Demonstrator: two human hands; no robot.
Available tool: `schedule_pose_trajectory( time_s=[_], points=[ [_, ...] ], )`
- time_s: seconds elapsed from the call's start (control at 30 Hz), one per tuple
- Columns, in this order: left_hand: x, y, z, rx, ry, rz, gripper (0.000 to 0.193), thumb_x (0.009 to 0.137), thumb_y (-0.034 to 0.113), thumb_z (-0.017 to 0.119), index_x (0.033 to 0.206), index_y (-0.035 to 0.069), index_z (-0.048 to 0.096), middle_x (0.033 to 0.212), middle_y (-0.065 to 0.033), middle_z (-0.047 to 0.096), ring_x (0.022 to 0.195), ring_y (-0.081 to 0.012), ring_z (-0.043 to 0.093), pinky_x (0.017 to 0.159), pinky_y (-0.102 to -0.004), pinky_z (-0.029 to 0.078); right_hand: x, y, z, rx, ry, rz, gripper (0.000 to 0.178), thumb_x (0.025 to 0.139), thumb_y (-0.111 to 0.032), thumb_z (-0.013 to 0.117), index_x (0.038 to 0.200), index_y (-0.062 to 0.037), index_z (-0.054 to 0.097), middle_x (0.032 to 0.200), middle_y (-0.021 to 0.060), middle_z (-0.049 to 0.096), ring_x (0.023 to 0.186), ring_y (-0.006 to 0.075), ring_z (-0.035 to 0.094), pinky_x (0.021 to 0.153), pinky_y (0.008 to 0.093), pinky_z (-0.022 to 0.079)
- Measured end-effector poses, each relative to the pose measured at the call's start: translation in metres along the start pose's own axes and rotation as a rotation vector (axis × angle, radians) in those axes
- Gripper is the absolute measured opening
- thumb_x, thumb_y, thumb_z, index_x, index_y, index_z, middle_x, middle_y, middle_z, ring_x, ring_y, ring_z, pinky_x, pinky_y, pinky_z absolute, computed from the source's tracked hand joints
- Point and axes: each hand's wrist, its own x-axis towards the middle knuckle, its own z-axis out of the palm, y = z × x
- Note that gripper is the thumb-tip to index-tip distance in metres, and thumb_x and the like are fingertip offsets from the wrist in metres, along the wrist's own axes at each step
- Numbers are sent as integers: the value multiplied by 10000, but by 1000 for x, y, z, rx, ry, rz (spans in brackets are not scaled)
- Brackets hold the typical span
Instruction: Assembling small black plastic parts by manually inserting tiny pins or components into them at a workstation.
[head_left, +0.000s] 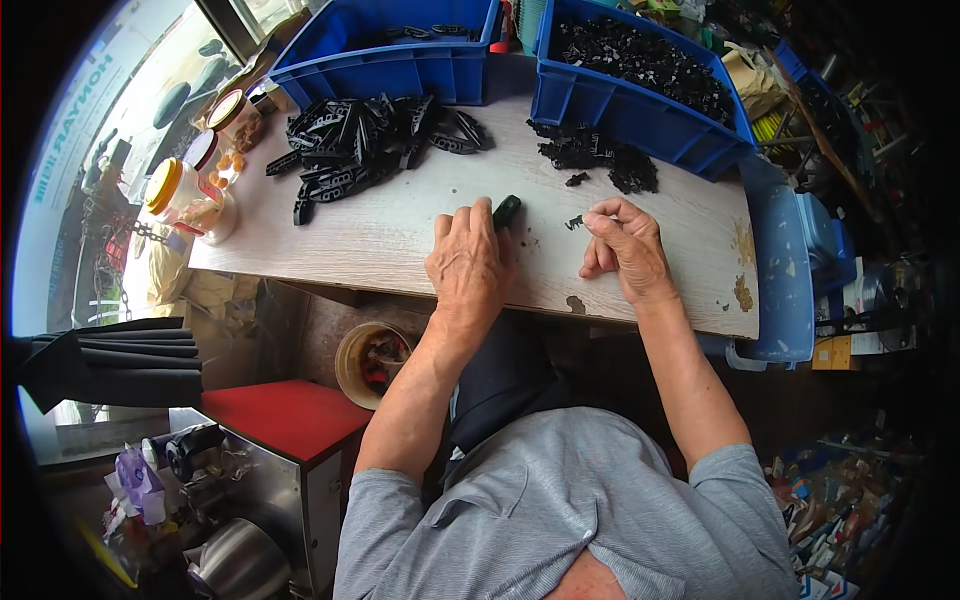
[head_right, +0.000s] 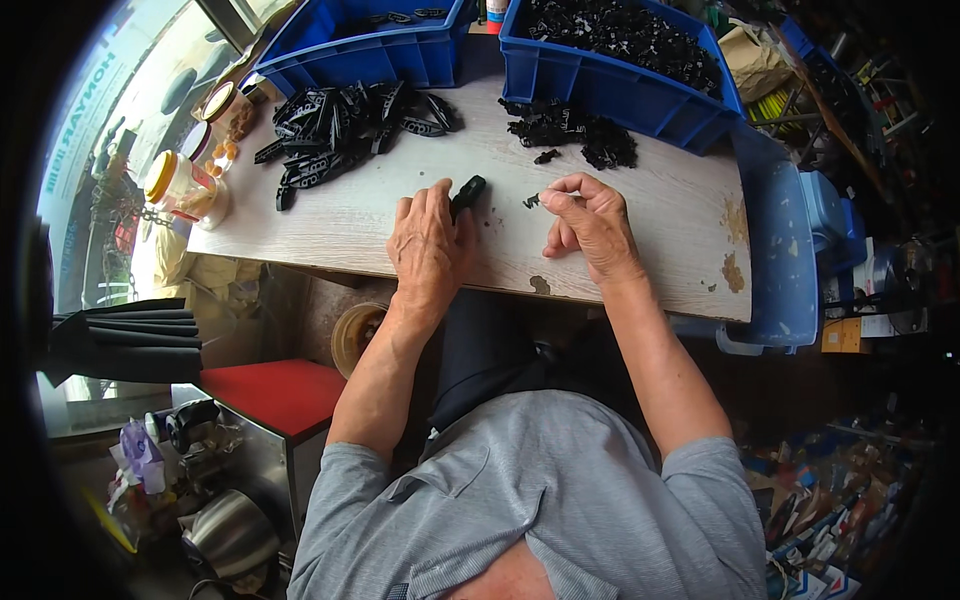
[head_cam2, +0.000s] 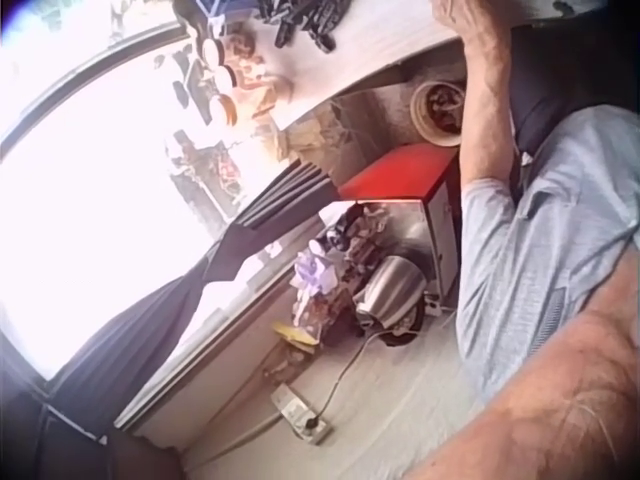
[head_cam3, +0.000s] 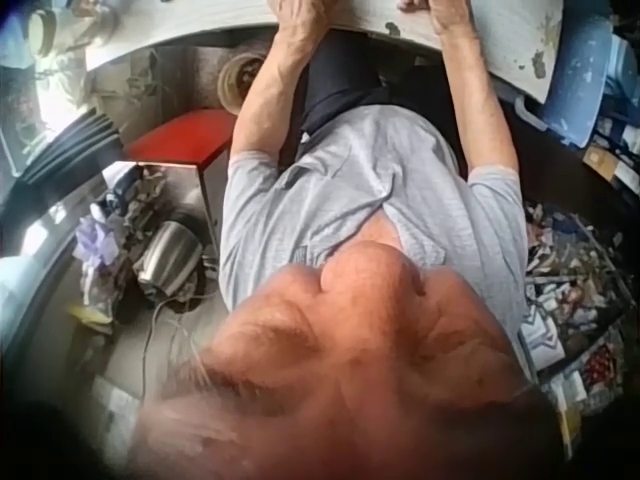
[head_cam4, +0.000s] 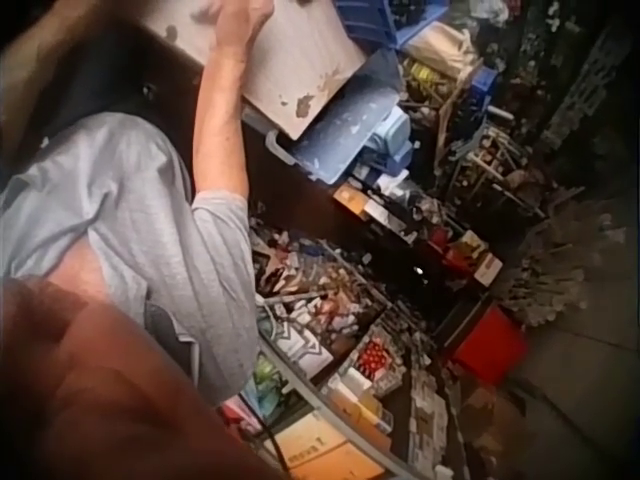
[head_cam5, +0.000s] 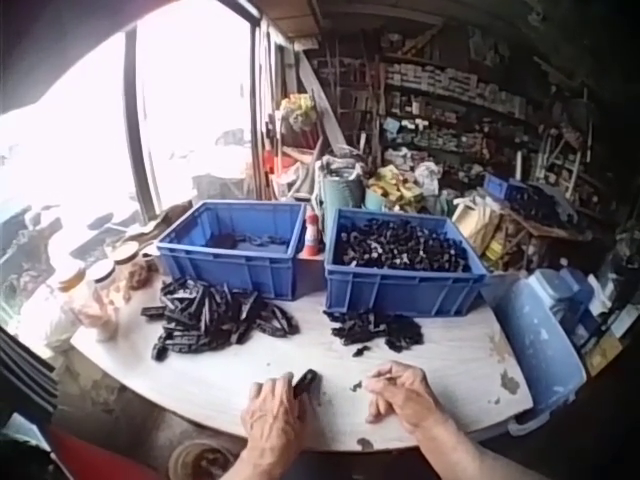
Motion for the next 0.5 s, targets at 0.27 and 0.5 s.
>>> schedule_pose_trajectory(
  time_s=[0.27,0.5],
  points=[
    [-3,23,-5,-485,-60,-164,185,855,86,681,1011,36,596,866,-113,649,766,-291,606,690,-379,502,-4,-2,-2,70,17,-44,151,890,-221,718,938,-89,661,534,6,509,488,134,574,521,350,580],
    [-6,56,13,-1363,-181,-452,218,904,77,707,1084,-1,613,810,-5,645,691,-57,576,605,-205,475,-7,-4,3,252,-29,-81,134,871,-168,753,944,-75,690,628,5,591,577,121,601,596,318,550]
  ],
)
